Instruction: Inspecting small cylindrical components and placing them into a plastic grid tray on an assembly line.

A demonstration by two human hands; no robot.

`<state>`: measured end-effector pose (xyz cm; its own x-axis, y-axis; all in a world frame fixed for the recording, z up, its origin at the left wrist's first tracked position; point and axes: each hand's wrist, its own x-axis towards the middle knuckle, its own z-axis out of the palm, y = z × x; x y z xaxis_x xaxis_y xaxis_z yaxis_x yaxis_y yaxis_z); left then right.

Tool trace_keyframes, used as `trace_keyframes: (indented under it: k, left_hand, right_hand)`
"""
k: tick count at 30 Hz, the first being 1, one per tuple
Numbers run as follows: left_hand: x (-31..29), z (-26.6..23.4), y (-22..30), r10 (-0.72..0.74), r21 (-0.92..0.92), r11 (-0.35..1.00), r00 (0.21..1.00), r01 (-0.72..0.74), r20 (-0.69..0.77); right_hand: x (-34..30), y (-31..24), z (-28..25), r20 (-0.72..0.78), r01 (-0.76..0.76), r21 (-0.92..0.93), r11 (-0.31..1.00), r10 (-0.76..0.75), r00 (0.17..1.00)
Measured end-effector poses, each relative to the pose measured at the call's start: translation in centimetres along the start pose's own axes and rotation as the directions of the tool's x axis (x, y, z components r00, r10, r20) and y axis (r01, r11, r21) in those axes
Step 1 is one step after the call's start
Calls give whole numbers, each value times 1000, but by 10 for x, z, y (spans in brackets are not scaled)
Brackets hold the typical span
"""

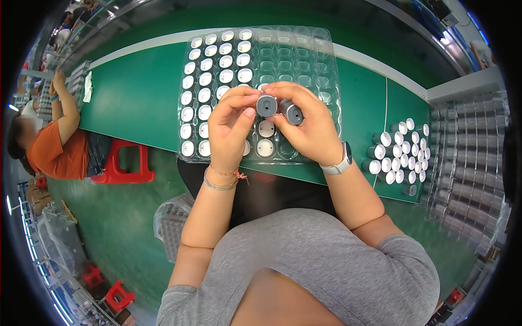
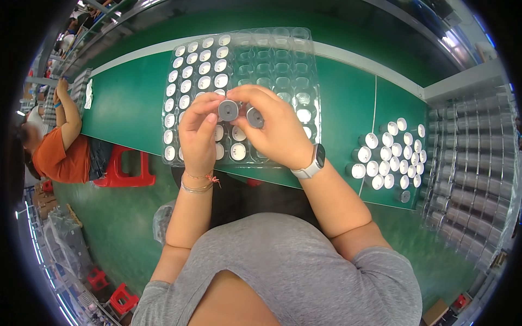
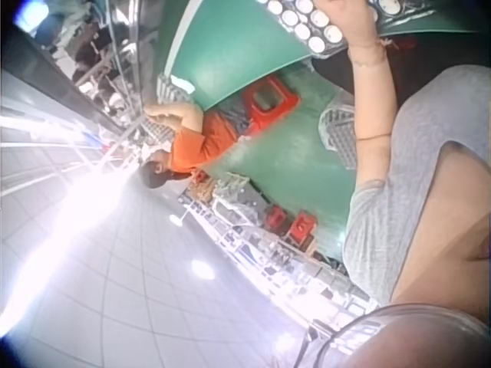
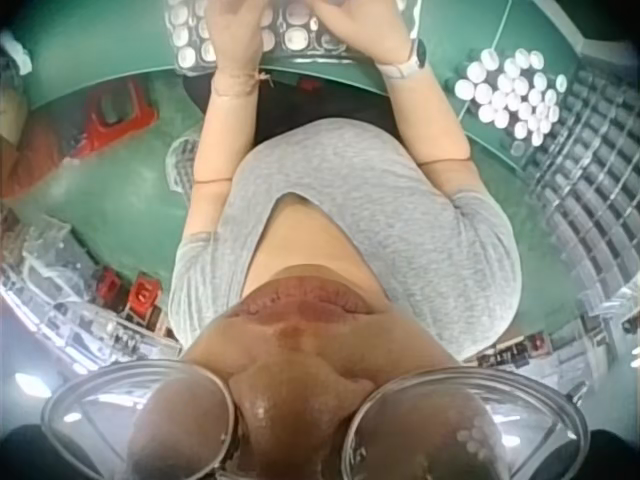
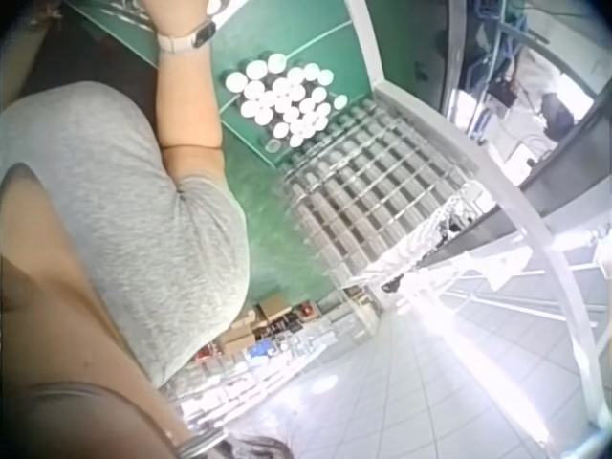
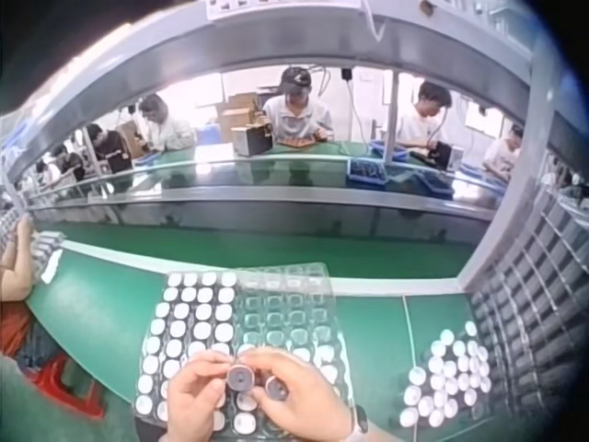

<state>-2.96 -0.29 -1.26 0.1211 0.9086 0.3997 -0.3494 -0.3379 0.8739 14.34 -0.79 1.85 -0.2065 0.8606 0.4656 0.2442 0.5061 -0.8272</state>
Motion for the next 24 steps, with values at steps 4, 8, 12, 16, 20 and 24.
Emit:
trace_keyframes:
  k: [4, 8, 12, 16, 20, 24]
  left_hand:
    - [0, 0, 0, 4, 16, 1000, 1000, -4, 5]
    - [1, 0, -2, 26, -36, 999, 999, -24, 46]
    - [2, 2, -1, 12, 35, 999, 999, -14, 47]
    - [1, 4, 0, -11, 59, 998, 1000, 9, 26]
    - [1, 5, 0, -43, 87, 995, 999, 41, 18]
    - [0, 6, 1, -72, 152, 986, 997, 73, -12]
  right_hand:
    - [0, 2, 0, 0, 0, 2, 1000, 0, 1000]
    - [0, 2, -1, 2, 2, 4, 1000, -2, 1000]
    - [0, 2, -1, -4, -1, 16, 1000, 1, 1000]
    - [-1, 4, -1, -5, -3, 10, 1000, 3, 1000]
    - [-1, 5, -3, -1, 14, 10, 1000, -14, 1000]
    - [-2, -1, -3, -1, -38, -3, 999, 38, 999]
